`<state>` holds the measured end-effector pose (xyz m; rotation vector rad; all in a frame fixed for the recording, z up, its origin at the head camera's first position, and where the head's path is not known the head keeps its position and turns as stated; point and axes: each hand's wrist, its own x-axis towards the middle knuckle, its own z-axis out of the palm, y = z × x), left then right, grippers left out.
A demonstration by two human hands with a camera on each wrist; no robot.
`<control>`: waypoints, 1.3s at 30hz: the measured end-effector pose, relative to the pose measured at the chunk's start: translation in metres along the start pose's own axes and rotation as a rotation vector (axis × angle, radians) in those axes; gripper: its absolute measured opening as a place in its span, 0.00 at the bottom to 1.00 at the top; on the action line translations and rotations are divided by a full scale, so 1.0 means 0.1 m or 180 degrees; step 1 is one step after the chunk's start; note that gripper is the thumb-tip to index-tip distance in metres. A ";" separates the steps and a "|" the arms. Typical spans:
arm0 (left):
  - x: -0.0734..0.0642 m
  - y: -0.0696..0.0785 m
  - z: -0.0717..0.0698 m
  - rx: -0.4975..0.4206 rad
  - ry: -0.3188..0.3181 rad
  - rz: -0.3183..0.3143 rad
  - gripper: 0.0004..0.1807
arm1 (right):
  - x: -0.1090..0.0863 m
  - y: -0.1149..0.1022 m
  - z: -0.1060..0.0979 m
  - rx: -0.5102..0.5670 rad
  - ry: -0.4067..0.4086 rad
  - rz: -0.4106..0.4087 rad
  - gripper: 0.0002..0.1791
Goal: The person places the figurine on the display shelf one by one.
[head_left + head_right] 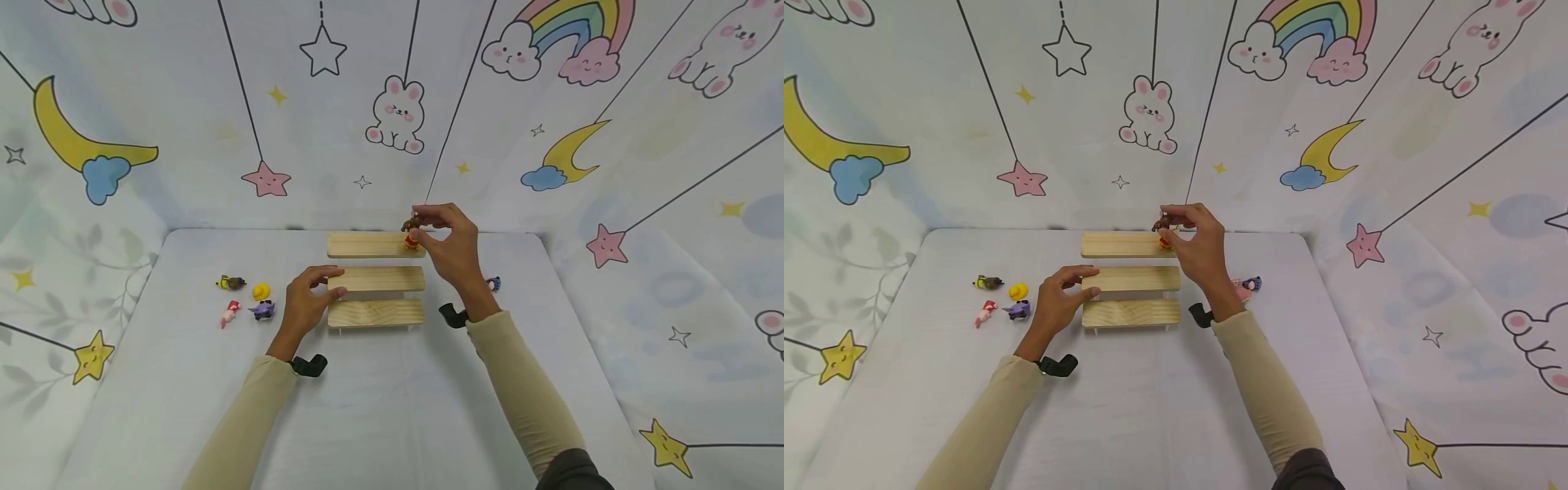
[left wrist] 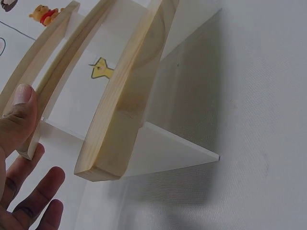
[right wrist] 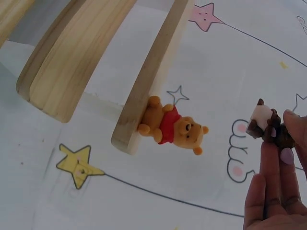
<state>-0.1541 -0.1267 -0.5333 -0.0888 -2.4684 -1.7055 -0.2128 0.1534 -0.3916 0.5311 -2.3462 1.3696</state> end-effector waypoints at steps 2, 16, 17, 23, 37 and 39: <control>0.00 0.00 0.00 0.0005 -0.0002 0.0001 0.22 | 0.00 0.00 0.02 -0.0008 -0.0033 -0.0021 0.21; 0.01 -0.02 0.01 0.0027 -0.0004 0.0019 0.23 | 0.04 0.05 0.20 -0.0056 -0.0280 -0.0120 0.21; 0.01 -0.02 0.01 0.0036 0.0000 0.0024 0.23 | 0.04 0.05 0.22 -0.0067 -0.0300 -0.0109 0.21; 0.01 -0.01 0.01 0.0010 -0.0001 0.0035 0.23 | 0.05 0.09 0.29 -0.0146 -0.0425 -0.0084 0.21; 0.02 -0.02 0.00 -0.0063 -0.0022 0.0084 0.21 | 0.09 0.21 0.41 -0.0418 -0.0604 -0.0123 0.19; 0.02 -0.02 -0.01 -0.0063 -0.0022 0.0069 0.21 | 0.10 0.23 0.43 -0.0512 -0.0616 -0.0162 0.19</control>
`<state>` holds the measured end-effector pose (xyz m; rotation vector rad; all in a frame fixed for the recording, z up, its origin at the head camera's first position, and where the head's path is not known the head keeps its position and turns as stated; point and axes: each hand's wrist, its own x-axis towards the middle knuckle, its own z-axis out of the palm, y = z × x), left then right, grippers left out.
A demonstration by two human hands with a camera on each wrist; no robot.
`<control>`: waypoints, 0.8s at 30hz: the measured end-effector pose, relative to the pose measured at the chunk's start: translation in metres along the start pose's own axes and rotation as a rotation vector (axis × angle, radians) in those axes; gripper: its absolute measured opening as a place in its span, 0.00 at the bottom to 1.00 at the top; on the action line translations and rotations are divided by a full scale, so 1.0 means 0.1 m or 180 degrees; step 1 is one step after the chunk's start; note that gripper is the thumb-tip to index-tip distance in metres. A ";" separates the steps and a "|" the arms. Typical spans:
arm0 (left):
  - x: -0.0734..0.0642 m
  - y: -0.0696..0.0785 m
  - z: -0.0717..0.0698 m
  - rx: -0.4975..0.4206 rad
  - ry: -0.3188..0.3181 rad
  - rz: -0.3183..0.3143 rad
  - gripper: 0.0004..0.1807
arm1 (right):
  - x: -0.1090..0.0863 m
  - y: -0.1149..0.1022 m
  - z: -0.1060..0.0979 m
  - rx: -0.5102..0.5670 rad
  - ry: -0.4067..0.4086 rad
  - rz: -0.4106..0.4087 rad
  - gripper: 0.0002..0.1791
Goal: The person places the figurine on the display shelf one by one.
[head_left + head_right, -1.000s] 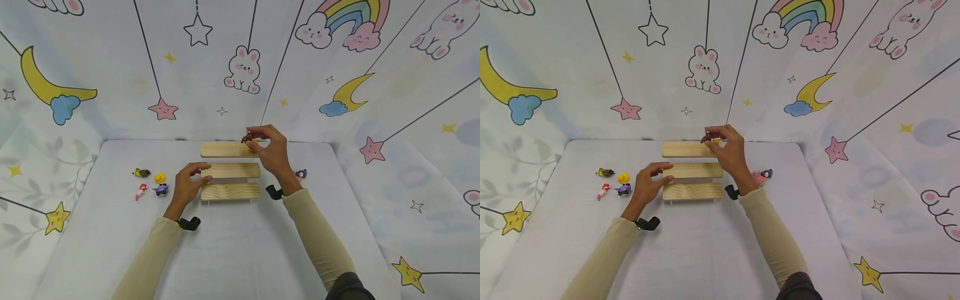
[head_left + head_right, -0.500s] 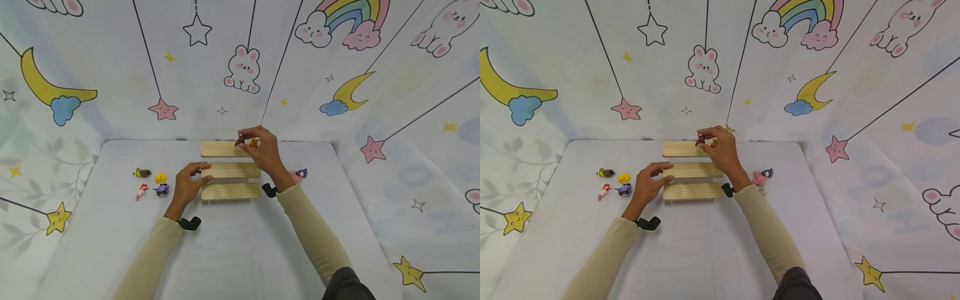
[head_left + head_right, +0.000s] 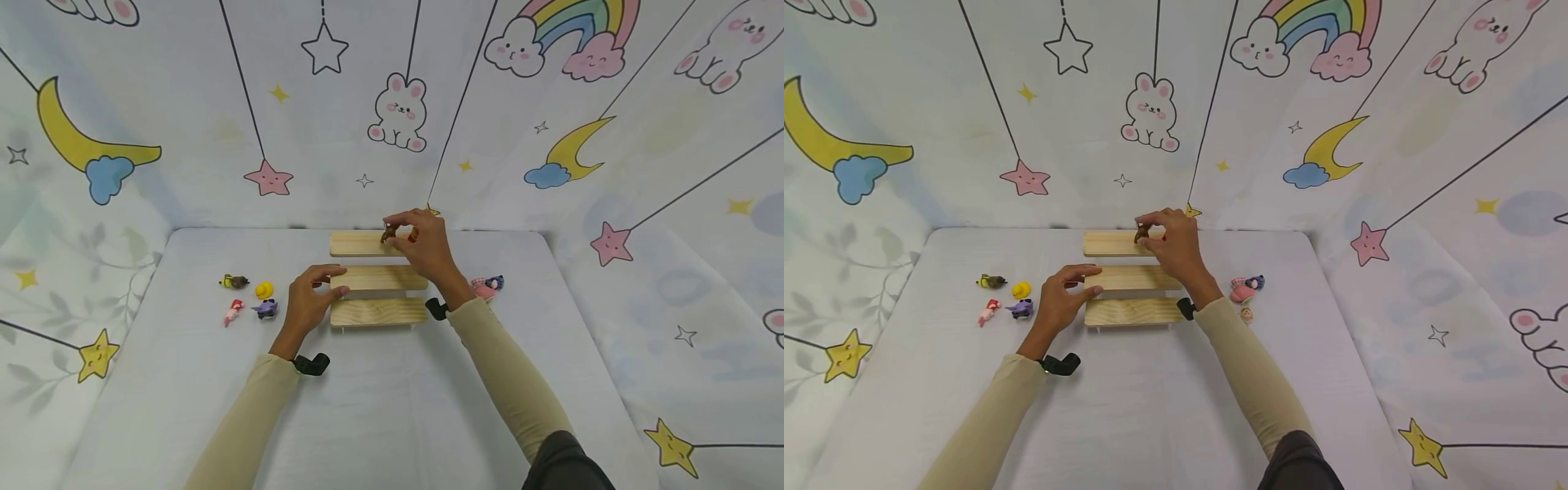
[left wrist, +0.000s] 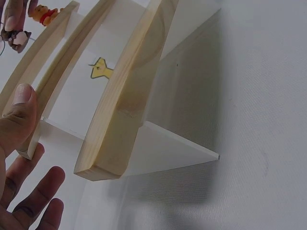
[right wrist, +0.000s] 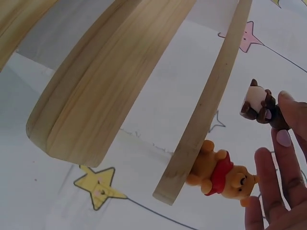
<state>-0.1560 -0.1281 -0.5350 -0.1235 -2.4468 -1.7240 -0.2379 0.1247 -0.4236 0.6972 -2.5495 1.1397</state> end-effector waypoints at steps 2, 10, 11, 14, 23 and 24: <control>0.00 0.00 0.00 -0.0008 0.0000 -0.0009 0.21 | 0.00 0.01 0.02 -0.0094 -0.0013 -0.0015 0.19; -0.01 -0.01 0.00 -0.0009 -0.0003 0.0006 0.22 | -0.01 0.01 0.07 -0.0257 -0.0039 0.0055 0.18; -0.01 -0.01 0.00 -0.0008 -0.0004 0.0011 0.22 | -0.02 0.01 0.08 -0.0262 -0.0037 0.0075 0.18; 0.00 -0.02 0.00 -0.0001 0.0007 0.0028 0.22 | -0.02 0.02 0.09 -0.0286 -0.0026 0.0114 0.17; 0.00 -0.03 0.00 0.0010 0.0019 0.0046 0.22 | 0.00 0.04 0.10 -0.0492 -0.0070 0.0164 0.19; 0.00 -0.03 0.00 0.0006 0.0020 0.0040 0.22 | 0.00 0.04 0.09 -0.0515 -0.0083 0.0186 0.19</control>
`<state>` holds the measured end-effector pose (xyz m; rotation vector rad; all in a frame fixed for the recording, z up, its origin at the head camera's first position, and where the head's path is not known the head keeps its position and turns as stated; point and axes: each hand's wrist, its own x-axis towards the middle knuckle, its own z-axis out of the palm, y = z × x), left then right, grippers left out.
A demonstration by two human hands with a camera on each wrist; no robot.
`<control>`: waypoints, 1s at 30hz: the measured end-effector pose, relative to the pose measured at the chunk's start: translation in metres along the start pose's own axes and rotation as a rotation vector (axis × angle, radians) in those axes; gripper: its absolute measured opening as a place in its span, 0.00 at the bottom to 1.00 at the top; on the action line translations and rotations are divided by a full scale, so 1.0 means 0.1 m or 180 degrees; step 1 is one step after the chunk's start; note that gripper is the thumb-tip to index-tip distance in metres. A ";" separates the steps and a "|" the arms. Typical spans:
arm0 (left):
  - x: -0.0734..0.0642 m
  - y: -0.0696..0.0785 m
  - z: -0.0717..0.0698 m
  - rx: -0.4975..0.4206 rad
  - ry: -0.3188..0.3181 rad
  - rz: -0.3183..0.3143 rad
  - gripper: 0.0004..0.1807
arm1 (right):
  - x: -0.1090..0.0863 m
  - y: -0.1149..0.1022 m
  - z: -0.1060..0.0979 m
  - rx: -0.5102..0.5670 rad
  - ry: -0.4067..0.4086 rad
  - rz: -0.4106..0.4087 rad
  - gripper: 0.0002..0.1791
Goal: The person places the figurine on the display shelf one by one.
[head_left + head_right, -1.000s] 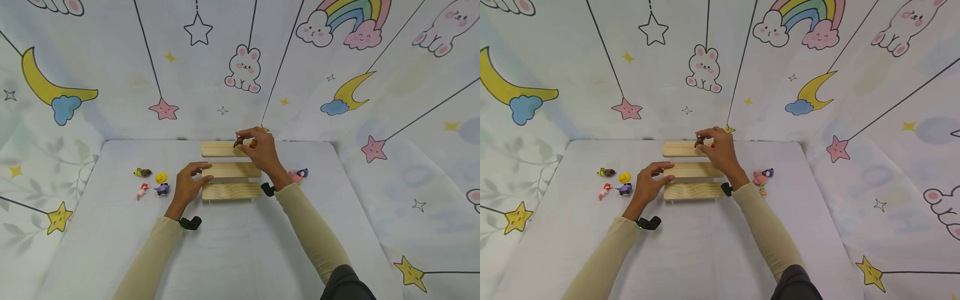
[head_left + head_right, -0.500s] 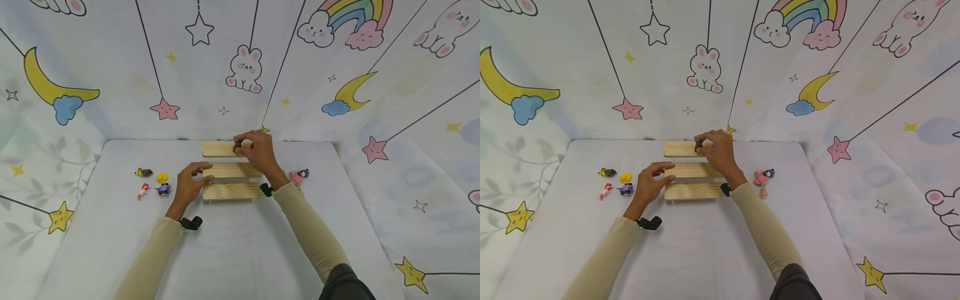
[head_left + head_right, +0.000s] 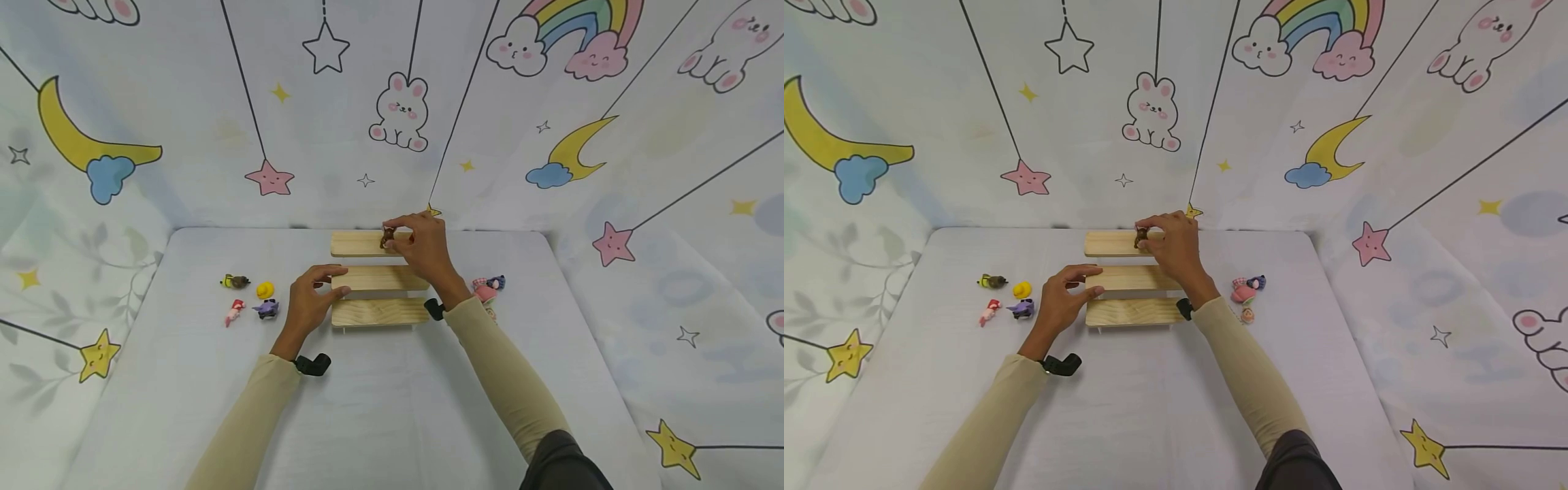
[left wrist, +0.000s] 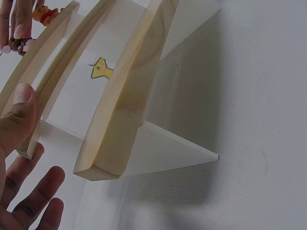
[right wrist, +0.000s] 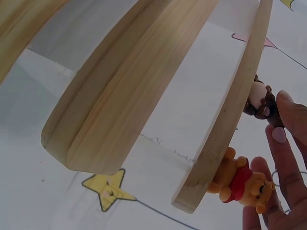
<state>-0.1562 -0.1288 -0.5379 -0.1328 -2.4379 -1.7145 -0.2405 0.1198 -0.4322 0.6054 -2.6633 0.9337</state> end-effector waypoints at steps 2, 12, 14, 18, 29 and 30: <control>0.00 0.00 0.00 -0.0009 -0.0001 -0.0012 0.22 | 0.00 0.00 -0.01 -0.0003 -0.0024 0.0031 0.20; 0.00 0.01 0.00 0.0040 -0.0011 -0.0064 0.22 | 0.00 0.01 0.00 -0.0041 -0.0020 0.0080 0.19; 0.00 0.00 0.00 0.0041 -0.0012 -0.0066 0.22 | 0.00 0.01 0.01 -0.0061 -0.0001 0.0071 0.19; 0.00 0.01 0.00 0.0014 -0.0013 -0.0056 0.22 | 0.01 0.01 0.02 -0.0060 0.0026 0.0036 0.19; 0.01 0.00 0.01 0.0007 -0.0016 -0.0046 0.23 | -0.07 0.03 -0.14 0.0220 0.0285 -0.0038 0.23; 0.01 0.00 0.01 0.0017 -0.0014 -0.0045 0.23 | -0.09 0.04 -0.16 0.0247 0.0321 -0.0049 0.23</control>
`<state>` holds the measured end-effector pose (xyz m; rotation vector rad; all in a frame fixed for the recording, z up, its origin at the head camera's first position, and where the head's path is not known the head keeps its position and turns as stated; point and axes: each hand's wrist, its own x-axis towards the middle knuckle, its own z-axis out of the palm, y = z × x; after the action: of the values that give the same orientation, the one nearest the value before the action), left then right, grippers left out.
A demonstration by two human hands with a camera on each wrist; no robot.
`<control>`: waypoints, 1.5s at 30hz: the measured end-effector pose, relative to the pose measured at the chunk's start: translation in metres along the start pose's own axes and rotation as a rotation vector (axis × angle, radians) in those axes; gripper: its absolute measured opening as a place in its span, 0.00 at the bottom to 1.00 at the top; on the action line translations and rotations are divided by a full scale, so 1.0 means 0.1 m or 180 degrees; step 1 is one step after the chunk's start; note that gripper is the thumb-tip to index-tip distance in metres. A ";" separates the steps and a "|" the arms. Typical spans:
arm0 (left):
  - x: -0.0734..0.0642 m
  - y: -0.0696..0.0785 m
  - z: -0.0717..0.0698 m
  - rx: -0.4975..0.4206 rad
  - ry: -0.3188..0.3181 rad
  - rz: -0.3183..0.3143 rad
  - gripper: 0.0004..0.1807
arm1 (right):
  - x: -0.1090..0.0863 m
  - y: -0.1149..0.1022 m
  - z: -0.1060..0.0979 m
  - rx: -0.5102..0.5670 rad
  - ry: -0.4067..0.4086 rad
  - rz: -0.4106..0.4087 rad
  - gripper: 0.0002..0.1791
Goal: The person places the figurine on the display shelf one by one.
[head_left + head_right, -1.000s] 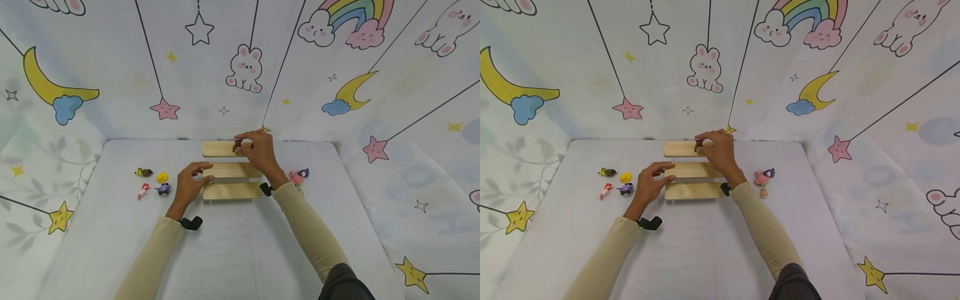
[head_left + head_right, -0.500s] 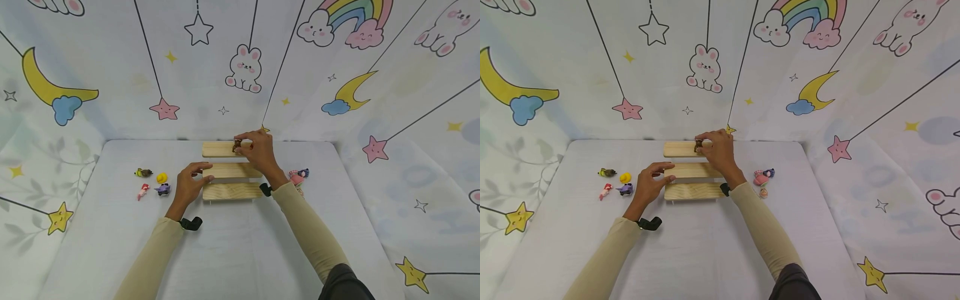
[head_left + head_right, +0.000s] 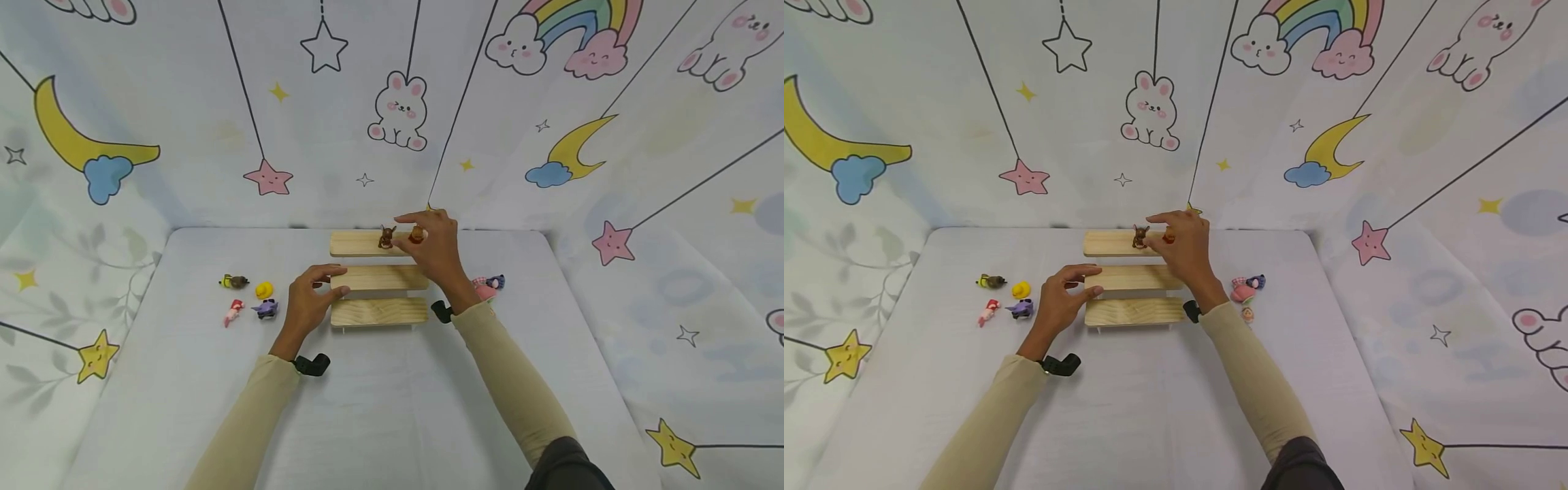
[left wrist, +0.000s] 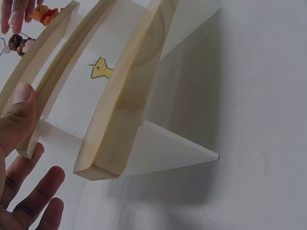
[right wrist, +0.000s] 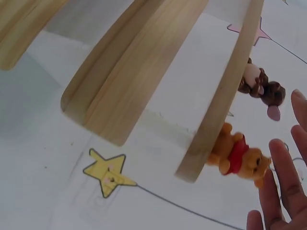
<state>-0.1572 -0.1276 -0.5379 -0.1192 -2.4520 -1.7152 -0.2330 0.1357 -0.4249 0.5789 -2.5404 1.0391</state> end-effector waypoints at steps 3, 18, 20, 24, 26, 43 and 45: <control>-0.01 0.00 -0.01 0.0006 0.0008 0.0012 0.23 | -0.04 0.04 -0.07 0.0040 0.0082 -0.0017 0.23; -0.01 0.03 -0.03 0.0024 0.0011 -0.0007 0.22 | -0.26 0.34 -0.37 -0.0030 0.0408 0.0268 0.23; -0.01 0.03 -0.04 0.0035 0.0017 0.0002 0.22 | -0.30 0.39 -0.40 -0.0047 0.0431 0.0345 0.24; 0.00 0.03 -0.04 0.0048 0.0025 0.0007 0.22 | -0.38 0.49 -0.45 -0.0097 0.0438 0.0519 0.24; 0.00 0.03 -0.04 0.0047 0.0024 0.0001 0.23 | -0.42 0.55 -0.47 -0.0104 0.0448 0.0567 0.24; 0.00 0.02 -0.02 0.0014 -0.0004 -0.0005 0.23 | -0.81 1.03 -0.54 0.0012 0.0427 0.1152 0.22; -0.01 0.02 -0.01 0.0015 -0.0010 -0.0016 0.23 | -0.86 1.09 -0.54 -0.0013 0.0408 0.1161 0.22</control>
<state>-0.1560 -0.1280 -0.5354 -0.1153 -2.4606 -1.7125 -0.2036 0.2661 -0.4903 0.0407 -2.5869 1.1453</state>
